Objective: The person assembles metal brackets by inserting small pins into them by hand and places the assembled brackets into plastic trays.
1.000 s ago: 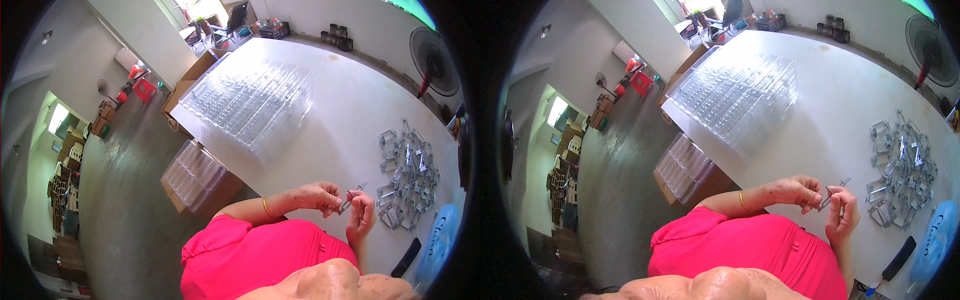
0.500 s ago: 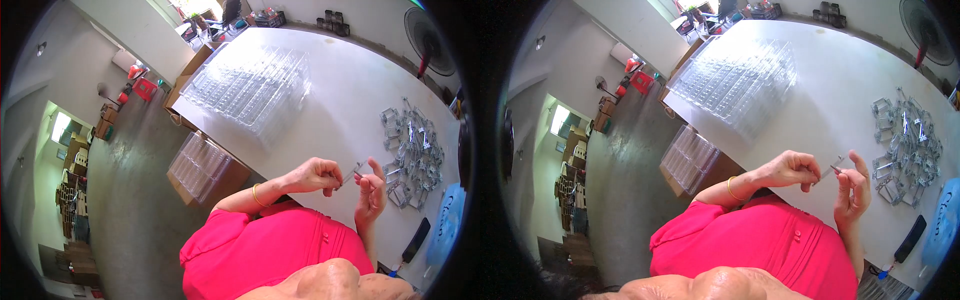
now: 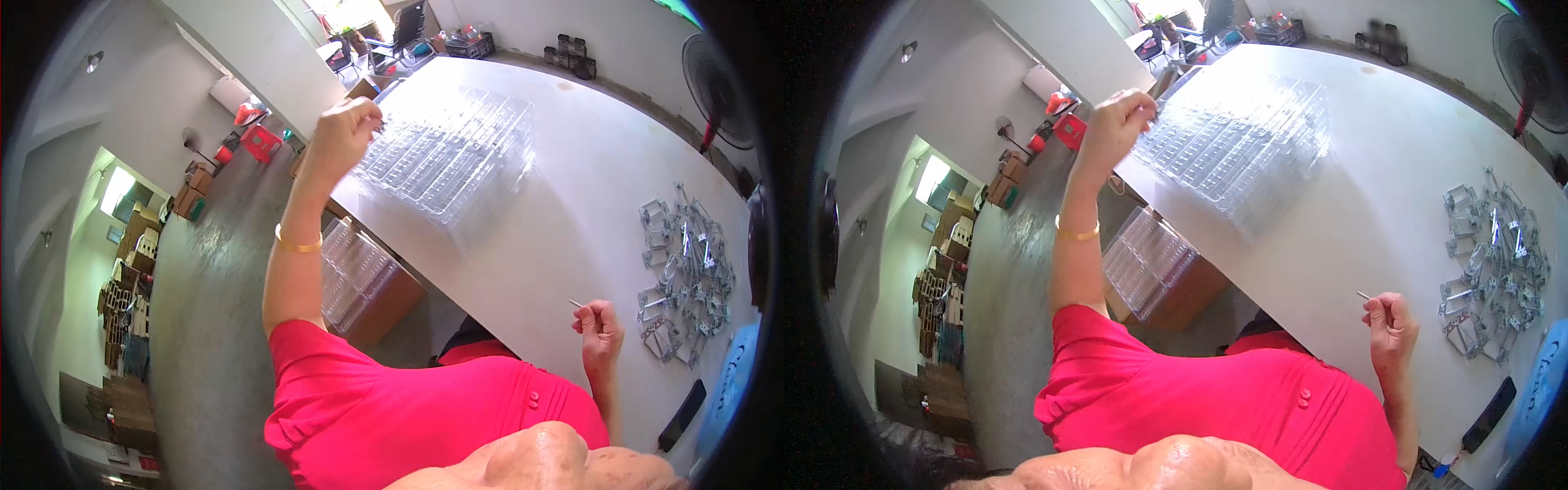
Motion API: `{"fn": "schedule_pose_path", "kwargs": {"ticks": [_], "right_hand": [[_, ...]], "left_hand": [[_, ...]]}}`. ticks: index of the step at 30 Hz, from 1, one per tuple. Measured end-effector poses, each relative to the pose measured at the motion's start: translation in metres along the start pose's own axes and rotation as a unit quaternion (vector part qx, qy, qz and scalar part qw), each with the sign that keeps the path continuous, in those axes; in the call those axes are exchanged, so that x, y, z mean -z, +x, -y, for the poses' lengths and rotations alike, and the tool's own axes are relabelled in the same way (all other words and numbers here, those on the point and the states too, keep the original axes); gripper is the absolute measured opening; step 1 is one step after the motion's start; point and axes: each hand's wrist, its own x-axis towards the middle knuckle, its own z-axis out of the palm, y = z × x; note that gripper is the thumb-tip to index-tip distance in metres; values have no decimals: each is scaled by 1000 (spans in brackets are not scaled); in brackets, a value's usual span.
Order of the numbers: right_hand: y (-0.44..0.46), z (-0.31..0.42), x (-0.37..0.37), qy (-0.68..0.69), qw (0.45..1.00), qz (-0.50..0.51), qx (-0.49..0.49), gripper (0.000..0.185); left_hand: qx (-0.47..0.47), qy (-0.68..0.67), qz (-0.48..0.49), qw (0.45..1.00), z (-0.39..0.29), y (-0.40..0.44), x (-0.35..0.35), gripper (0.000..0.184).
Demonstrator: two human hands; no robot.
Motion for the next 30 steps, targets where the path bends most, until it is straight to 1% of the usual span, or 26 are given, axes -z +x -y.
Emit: {"fn": "schedule_pose_path", "kwargs": {"ticks": [1,2,3,5,6,8,9,11,13,15,18,21,23,30], "right_hand": [[-1,-6,-3,21,999,7,-37,13],[-3,-11,-6,41,996,13,-74,13],[-4,-17,-8,38,997,14,-70,13],[-4,-25,-11,20,994,41,-99,12],[-4,-25,-13,27,992,36,-116,11],[-4,-29,-15,18,992,32,-122,12],[-6,-33,-16,12,991,29,-134,14],[-13,-56,-17,17,993,12,-119,13],[-13,-59,-19,10,992,-2,-122,12],[-13,-60,-19,12,992,-13,-124,11],[-9,-65,-20,7,992,-15,-122,9],[-6,-59,-24,30,989,-25,-143,9],[-6,-59,-25,-5,986,-34,-161,8],[-9,-65,-24,-10,984,-45,-171,8]], "left_hand": [[-17,52,1,998,24,14,3,10],[13,96,6,995,43,24,3,10],[14,94,1,995,65,37,0,10],[74,132,60,987,110,59,-12,10],[74,128,55,987,127,66,-19,10],[69,193,101,974,157,81,-36,9],[67,189,96,975,172,89,-46,9],[91,172,134,972,196,103,-66,10],[86,175,129,972,205,115,-78,11],[103,182,165,964,217,126,-89,12],[109,199,159,961,237,140,-102,13],[110,208,174,956,256,146,-113,13],[113,210,190,952,266,148,-118,13],[120,203,213,948,275,149,-127,15]]}}
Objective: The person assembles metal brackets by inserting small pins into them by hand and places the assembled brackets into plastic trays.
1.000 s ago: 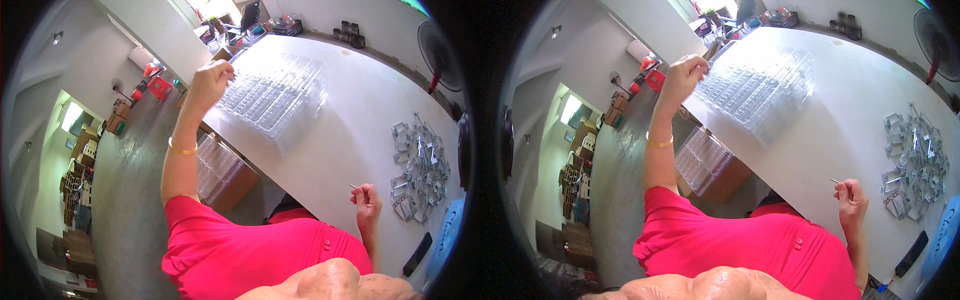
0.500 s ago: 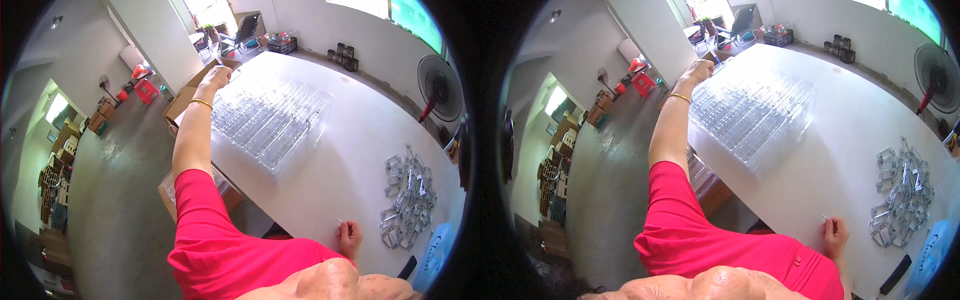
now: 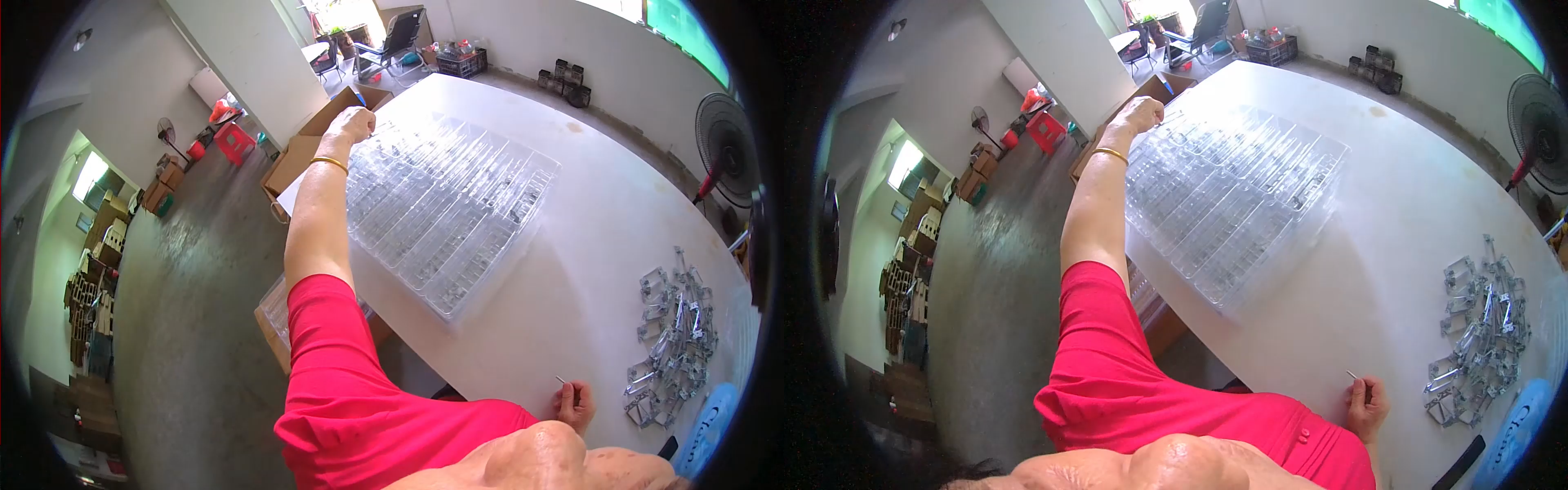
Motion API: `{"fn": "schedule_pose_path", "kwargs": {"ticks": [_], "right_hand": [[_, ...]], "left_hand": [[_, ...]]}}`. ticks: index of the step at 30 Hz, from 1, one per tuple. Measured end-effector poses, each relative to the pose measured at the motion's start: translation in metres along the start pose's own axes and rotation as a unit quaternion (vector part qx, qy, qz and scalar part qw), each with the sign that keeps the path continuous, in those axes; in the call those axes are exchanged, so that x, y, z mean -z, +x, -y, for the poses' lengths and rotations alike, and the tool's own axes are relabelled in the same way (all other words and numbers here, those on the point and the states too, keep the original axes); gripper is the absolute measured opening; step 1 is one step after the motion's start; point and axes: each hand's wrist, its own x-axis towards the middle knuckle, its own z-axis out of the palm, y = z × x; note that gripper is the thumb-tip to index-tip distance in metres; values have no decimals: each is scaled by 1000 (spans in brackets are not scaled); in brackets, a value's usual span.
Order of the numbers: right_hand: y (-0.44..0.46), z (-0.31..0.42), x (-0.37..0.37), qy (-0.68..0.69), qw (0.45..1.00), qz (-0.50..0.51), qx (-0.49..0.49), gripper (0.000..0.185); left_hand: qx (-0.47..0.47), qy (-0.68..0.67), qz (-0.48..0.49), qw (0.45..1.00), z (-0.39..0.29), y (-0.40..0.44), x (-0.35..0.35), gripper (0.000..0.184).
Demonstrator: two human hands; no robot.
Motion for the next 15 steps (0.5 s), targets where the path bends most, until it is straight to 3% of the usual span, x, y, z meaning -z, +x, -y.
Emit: {"fn": "schedule_pose_path", "kwargs": {"ticks": [13,15], "right_hand": [[-1,10,1,8,1000,14,5,9],[-1,13,0,13,1000,13,-5,10]], "left_hand": [[65,35,-18,997,-23,-18,30,21],[16,14,-60,998,-26,-26,42,18]]}}
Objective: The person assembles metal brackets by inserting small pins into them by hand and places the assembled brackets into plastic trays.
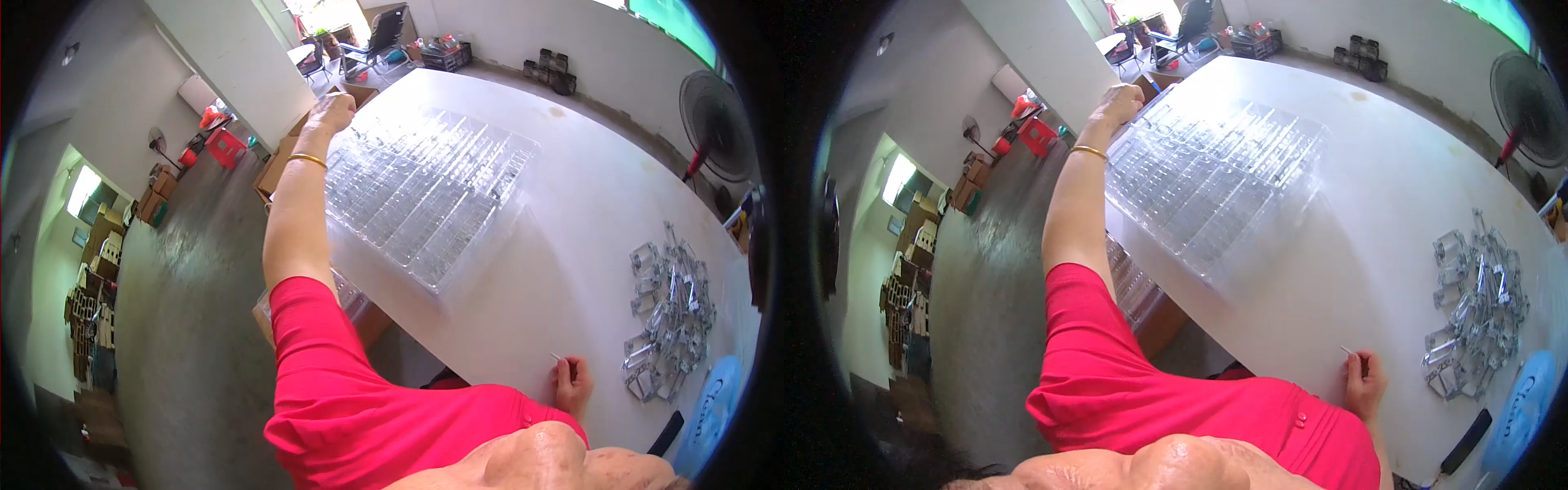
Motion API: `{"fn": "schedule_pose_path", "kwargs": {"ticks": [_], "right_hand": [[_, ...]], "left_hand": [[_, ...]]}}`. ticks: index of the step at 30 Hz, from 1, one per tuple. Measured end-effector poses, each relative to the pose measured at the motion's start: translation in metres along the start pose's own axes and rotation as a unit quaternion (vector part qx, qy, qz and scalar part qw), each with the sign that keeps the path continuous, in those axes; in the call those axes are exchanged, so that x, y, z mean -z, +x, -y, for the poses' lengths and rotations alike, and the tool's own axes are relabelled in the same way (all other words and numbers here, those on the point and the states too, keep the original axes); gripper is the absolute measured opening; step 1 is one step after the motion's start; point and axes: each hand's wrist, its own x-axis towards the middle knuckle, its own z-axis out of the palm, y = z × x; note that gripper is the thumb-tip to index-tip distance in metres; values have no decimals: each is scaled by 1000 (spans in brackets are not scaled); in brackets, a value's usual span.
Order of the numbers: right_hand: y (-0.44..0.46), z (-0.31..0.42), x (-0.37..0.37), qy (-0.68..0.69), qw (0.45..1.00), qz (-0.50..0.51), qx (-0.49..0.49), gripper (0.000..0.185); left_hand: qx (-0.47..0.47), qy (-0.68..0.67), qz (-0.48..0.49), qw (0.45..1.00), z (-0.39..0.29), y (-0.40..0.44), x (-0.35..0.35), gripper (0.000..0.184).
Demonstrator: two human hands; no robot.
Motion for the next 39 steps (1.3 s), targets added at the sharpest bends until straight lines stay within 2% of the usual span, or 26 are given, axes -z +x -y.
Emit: {"fn": "schedule_pose_path", "kwargs": {"ticks": [3,4,7,8,10,12,14,16,20,22,24,26,28,31,34,37,39], "right_hand": [[1,-6,1,-57,998,6,7,11],[2,-5,3,-89,996,5,7,14],[-5,11,3,-110,993,11,26,19],[-5,12,5,-119,992,28,35,19],[-11,20,12,-145,986,53,62,19],[-18,21,21,-118,989,64,57,16],[-22,21,25,-86,990,91,61,13],[-29,26,32,-100,984,146,33,16],[-37,23,47,-115,973,184,83,16],[-43,19,57,-142,967,182,107,16],[-48,13,68,-140,970,160,121,14],[-51,11,78,-141,971,139,137,13],[-55,12,87,-99,983,143,58,12],[-57,3,91,-45,987,156,22,12],[-56,-6,95,-9,984,172,53,13],[-56,-8,95,29,984,175,12,13],[-55,-8,96,26,984,175,20,13]], "left_hand": [[-40,-1,-2,999,-19,-6,21,28],[-117,-20,-57,991,-28,-12,27,26],[-190,-49,-78,977,-83,-42,60,27],[-233,-90,-82,965,-112,-68,76,20],[-219,-168,-43,960,-179,-122,103,18],[-261,-195,-37,945,-243,-176,125,17],[-385,-203,-71,898,-293,-218,129,17],[-457,-245,-51,854,-336,-248,128,16],[-528,-307,-42,791,-415,-258,97,9],[-508,-338,-20,792,-450,-244,68,9],[-422,-375,83,821,-488,-227,41,15],[-364,-401,174,822,-519,-199,3,21],[-357,-402,150,830,-546,-178,-38,24],[-325,-406,107,847,-577,-152,-87,20],[-283,-353,114,885,-595,-131,-117,21],[-257,-339,126,896,-610,-122,-130,25],[-271,-341,112,893,-618,-124,-133,27]]}}
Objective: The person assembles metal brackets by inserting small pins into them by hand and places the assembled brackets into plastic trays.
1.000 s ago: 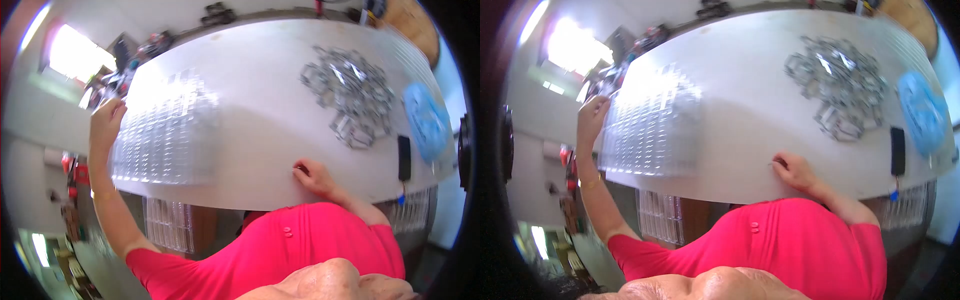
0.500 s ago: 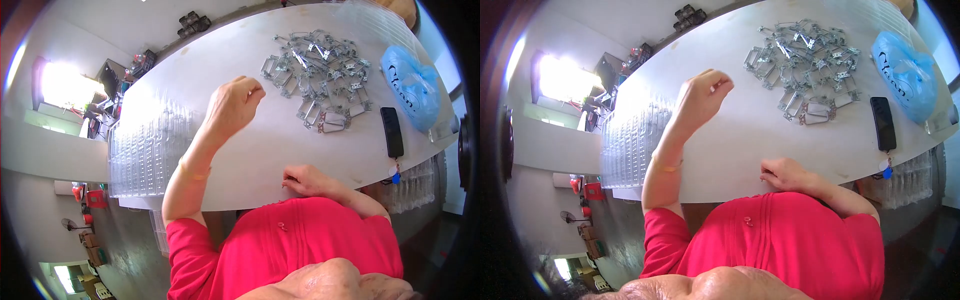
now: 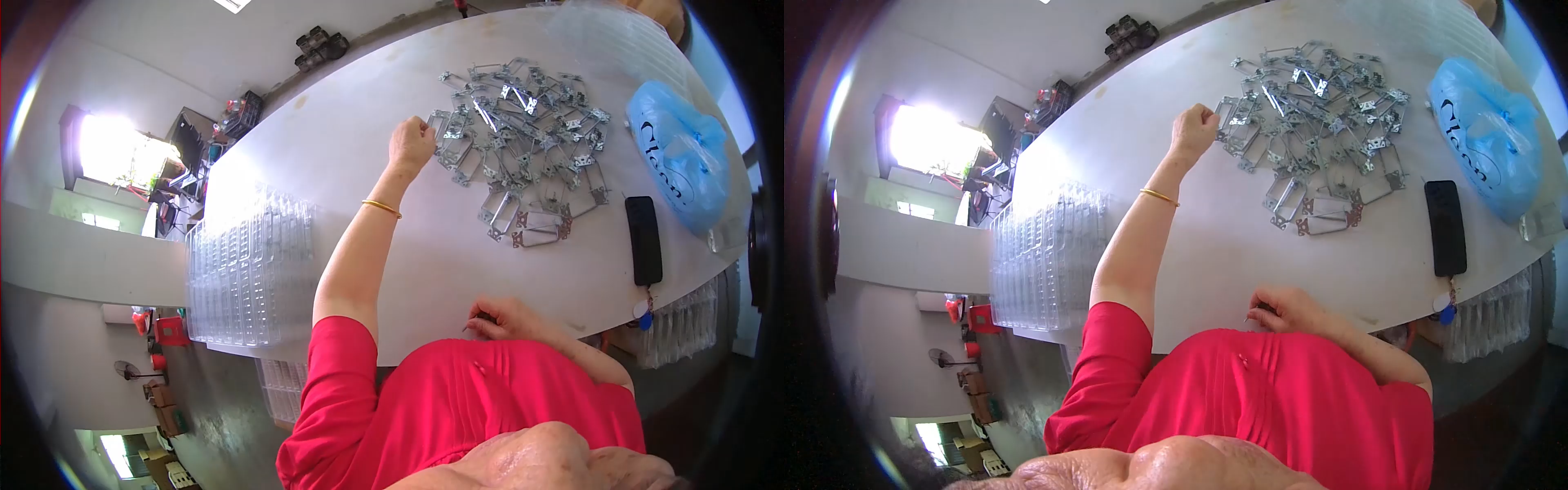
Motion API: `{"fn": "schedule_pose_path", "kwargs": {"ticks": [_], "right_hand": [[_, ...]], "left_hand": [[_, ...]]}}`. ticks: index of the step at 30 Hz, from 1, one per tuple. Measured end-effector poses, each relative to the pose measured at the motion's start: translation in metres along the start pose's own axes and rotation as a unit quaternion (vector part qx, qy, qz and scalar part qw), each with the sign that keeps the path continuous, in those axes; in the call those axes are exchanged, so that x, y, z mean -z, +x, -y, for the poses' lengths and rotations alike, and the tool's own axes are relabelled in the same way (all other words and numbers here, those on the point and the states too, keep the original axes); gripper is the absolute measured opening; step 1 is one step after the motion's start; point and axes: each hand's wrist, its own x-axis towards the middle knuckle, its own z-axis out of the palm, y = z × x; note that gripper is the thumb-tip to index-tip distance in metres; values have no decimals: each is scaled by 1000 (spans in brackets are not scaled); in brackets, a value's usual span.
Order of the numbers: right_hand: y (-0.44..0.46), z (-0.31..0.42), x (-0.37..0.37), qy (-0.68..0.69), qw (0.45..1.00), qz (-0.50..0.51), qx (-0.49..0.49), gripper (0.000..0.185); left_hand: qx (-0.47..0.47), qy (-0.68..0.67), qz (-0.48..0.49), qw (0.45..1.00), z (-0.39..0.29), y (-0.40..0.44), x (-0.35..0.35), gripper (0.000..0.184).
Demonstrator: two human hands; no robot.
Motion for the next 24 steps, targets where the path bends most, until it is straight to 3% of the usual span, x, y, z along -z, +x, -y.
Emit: {"fn": "schedule_pose_path", "kwargs": {"ticks": [4,7,14,20,24], "right_hand": [[0,-1,1,26,1000,-2,-12,13],[3,-6,1,21,1000,-1,2,14],[4,-9,-1,25,1000,-5,17,14],[2,-5,-1,29,1000,-6,0,14],[0,-3,0,19,1000,-15,-11,14]], "left_hand": [[-81,51,-7,995,-38,-10,-5,40],[-68,107,14,992,-44,-5,-14,50],[-10,91,62,994,-39,7,-21,43],[5,-50,39,998,-24,21,-20,39],[43,-272,94,957,-33,11,4,34]]}}
